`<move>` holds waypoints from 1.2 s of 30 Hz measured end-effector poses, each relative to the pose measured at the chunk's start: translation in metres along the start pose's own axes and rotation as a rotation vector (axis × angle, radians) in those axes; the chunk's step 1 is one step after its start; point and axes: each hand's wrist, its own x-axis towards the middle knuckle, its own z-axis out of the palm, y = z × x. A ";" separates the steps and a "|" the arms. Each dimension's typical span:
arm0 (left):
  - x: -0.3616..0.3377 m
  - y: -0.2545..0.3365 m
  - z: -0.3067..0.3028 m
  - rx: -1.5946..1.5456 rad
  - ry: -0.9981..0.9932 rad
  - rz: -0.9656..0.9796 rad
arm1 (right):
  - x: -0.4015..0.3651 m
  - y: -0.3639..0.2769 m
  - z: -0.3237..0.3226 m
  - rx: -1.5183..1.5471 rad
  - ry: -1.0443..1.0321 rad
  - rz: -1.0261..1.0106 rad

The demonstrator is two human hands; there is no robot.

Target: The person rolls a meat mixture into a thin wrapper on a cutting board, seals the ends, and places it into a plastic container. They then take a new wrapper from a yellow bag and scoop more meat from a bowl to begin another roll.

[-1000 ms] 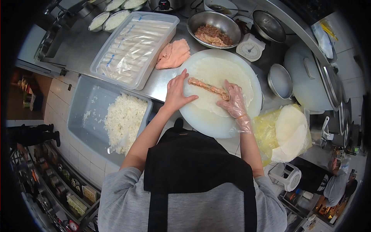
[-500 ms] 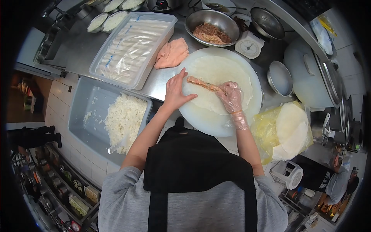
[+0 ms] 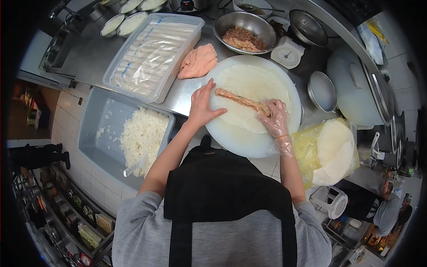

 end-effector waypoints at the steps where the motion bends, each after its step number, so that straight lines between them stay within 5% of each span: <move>1: 0.000 0.000 0.000 0.006 0.002 0.003 | 0.000 0.006 0.001 0.000 -0.043 -0.008; 7: 0.001 0.002 -0.002 0.017 0.002 0.003 | 0.013 -0.015 0.006 -0.005 0.020 -0.044; 22: -0.001 0.001 -0.002 0.006 0.016 0.005 | 0.058 -0.061 0.039 -0.395 -0.236 -0.216; 36: -0.001 0.000 -0.001 -0.002 0.008 -0.015 | 0.058 -0.075 0.036 -0.190 -0.105 -0.142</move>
